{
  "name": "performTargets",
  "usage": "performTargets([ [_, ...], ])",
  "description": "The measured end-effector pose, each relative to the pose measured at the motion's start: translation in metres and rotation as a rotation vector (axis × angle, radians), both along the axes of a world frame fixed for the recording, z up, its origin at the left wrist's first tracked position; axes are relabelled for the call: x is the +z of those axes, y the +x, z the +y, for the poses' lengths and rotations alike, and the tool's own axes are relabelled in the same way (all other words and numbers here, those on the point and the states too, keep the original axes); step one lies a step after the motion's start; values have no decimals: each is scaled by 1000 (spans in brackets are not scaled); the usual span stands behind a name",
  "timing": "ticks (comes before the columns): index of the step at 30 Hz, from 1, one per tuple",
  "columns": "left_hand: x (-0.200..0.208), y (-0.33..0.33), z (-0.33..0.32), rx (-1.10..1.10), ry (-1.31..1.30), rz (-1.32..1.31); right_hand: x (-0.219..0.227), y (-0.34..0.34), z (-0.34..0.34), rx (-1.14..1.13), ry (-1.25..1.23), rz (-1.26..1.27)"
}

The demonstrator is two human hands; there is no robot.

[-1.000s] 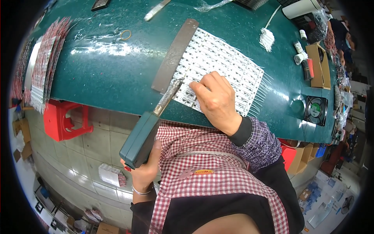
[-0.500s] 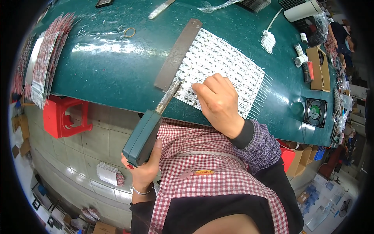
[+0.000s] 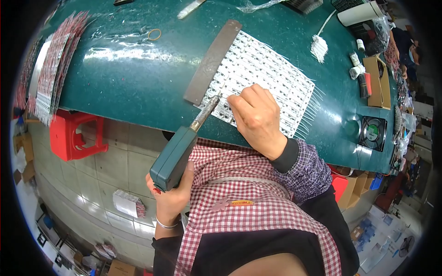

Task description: The person solders components onto circuit board panels using a soldering gun, pressing the leads into place by hand while applying heat. The person flips and repositions the circuit boards on the table to solder more joints.

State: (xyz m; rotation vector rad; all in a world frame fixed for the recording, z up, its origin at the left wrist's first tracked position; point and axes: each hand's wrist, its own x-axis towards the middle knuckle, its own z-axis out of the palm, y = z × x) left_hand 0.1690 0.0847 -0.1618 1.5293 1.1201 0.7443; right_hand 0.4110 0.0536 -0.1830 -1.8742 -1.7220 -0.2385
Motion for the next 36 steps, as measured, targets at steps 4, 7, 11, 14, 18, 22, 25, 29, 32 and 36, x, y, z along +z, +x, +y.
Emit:
performTargets([
  [4,-5,-4,0,-31,20,28,1,0,2,2,32,3],
  [7,-6,-7,-5,-14,27,43,2,0,2,3,33,-2],
  [11,-6,-9,-8,30,96,90,-1,0,2,-4,21,-23],
  [14,-4,-9,-7,70,-15,21,-1,0,2,-12,19,-24],
  [18,-2,-7,-7,76,-46,31,0,0,-1,-20,-14,-27],
  [22,-10,-14,-8,-2,37,13,12,1,-12,-38,-7,44],
  [25,-10,-15,-8,9,53,27,23,-4,-16,-58,27,90],
  [29,-5,-10,-9,118,-49,17,16,-6,-9,-10,58,125],
  [32,-3,-9,-8,88,-47,17,3,-5,-5,-19,60,119],
  [36,-5,-8,-8,62,-33,-4,-5,-5,-6,-17,58,114],
])
